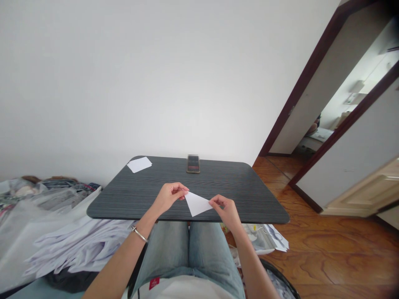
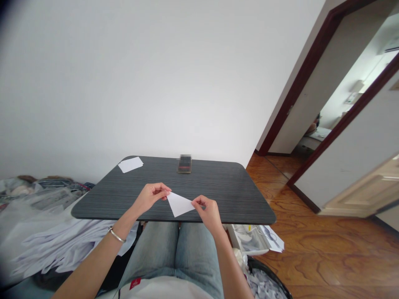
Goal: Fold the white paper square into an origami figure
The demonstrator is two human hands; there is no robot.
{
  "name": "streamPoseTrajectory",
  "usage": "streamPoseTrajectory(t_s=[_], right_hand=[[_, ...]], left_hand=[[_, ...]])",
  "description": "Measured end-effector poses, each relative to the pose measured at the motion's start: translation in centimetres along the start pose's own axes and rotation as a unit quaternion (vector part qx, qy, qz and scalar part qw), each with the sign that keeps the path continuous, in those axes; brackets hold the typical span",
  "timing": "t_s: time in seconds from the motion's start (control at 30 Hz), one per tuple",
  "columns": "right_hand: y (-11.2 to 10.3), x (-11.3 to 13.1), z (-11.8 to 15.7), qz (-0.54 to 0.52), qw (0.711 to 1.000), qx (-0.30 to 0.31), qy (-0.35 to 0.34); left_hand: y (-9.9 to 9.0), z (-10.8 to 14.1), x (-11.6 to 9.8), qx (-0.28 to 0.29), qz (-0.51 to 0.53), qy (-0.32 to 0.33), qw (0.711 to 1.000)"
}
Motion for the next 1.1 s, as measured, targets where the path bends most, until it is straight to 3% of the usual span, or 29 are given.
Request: streamPoseTrajectory(t_s=[0.23,0.47,0.57,0.77,1.1], right_hand=[[1.7,1.7,0.1,0.003,0.998,0.062,-0.022],[2.6,2.4,0.1,-0.032,0.997,0.065,-0.017],[2.5,1.8,0.0,-0.083,0.996,0.038,0.007],[1.6,0.7,-0.1,-0.122,0.991,-0.032,0.036],[0.5,0.5,-0.3,-0.048,0.991,-0.119,0.040]], left_hand=[[1.4,-0.4,-0.8,0.016,-0.004,0.022,1.000],[2.6,-0.6,-1.4,0.005,0.026,0.046,0.999],[3.0,-0.4,-0.6,0.005,0.062,0.035,0.997],[6.1,0.6,1.6,0.102,0.058,-0.012,0.993],[7.5,1.3,0.7,0.120,-0.036,0.016,0.992]])
Point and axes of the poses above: each hand's wrist, its own z-axis away from the middle knuckle, its own y-axis out of the palm, x = y × z, the point moved 10 cm from there along -z, towards the middle knuckle
